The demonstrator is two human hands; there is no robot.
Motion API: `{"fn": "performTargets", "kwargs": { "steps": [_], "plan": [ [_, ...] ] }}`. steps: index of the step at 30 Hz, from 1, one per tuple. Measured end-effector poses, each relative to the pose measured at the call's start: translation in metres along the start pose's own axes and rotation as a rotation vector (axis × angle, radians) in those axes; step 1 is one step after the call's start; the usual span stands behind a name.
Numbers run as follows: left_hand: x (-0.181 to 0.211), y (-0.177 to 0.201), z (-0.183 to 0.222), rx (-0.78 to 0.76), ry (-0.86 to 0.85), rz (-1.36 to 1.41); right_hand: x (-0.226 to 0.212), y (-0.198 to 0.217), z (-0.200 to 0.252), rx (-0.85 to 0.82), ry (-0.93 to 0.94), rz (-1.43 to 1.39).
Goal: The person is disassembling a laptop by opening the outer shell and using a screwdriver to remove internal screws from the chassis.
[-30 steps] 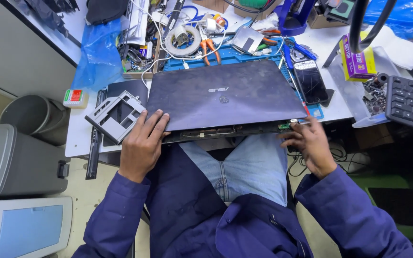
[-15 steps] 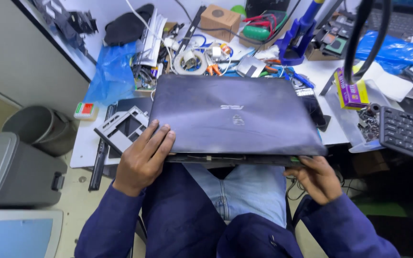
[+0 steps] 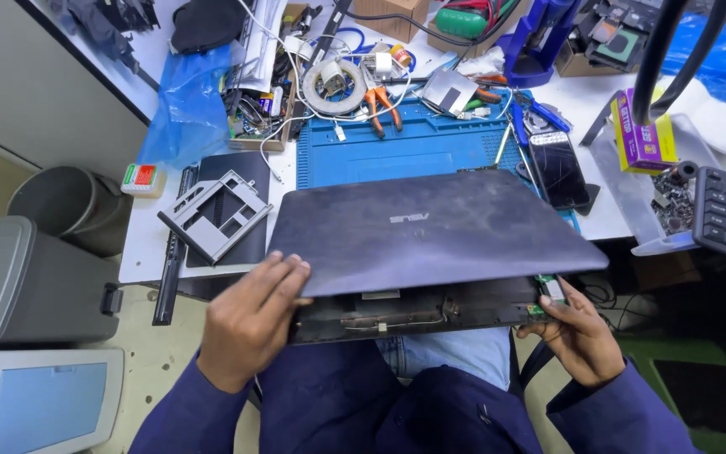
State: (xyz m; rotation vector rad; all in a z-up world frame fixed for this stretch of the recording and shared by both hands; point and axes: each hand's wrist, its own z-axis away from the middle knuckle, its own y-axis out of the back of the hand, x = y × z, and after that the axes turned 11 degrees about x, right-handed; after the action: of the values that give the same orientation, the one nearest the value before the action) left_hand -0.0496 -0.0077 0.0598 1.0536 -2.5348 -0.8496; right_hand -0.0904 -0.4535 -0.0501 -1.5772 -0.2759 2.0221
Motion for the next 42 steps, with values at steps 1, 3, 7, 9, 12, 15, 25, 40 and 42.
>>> {"fn": "performTargets", "kwargs": {
  "steps": [1, 3, 7, 9, 12, 15, 25, 40, 42],
  "plan": [
    [-0.009, -0.001, -0.007, -0.009, -0.003, 0.004, -0.001, -0.004, -0.004, 0.007, -0.004, -0.006],
    [-0.023, -0.001, -0.017, 0.011, 0.047, -0.041, -0.004, -0.009, -0.003, -0.034, -0.051, 0.021],
    [-0.055, -0.003, -0.065, -0.021, 0.135, -0.023, -0.010, -0.016, 0.001, -0.066, -0.060, 0.091],
    [-0.077, -0.012, -0.084, -0.033, 0.198, -0.072, -0.009, -0.014, 0.000, -0.061, -0.076, 0.063],
    [-0.101, -0.018, -0.128, -0.107, 0.295, -0.028, -0.011, -0.020, 0.002, -0.040, -0.062, 0.121],
    [-0.142, -0.052, -0.139, -0.032, 0.273, -0.116, -0.010, -0.019, 0.003, -0.062, -0.045, 0.137],
    [-0.238, -0.130, -0.161, -0.044, 0.337, -0.080, -0.017, -0.025, 0.003, -0.014, -0.062, 0.234],
    [-0.199, -0.119, -0.156, 0.185, 0.208, 0.083, -0.019, -0.029, 0.003, 0.142, -0.121, 0.274],
    [-0.188, -0.108, -0.155, 0.134, 0.344, 0.161, -0.020, -0.031, 0.004, 0.070, -0.065, 0.277]
  ]
}}
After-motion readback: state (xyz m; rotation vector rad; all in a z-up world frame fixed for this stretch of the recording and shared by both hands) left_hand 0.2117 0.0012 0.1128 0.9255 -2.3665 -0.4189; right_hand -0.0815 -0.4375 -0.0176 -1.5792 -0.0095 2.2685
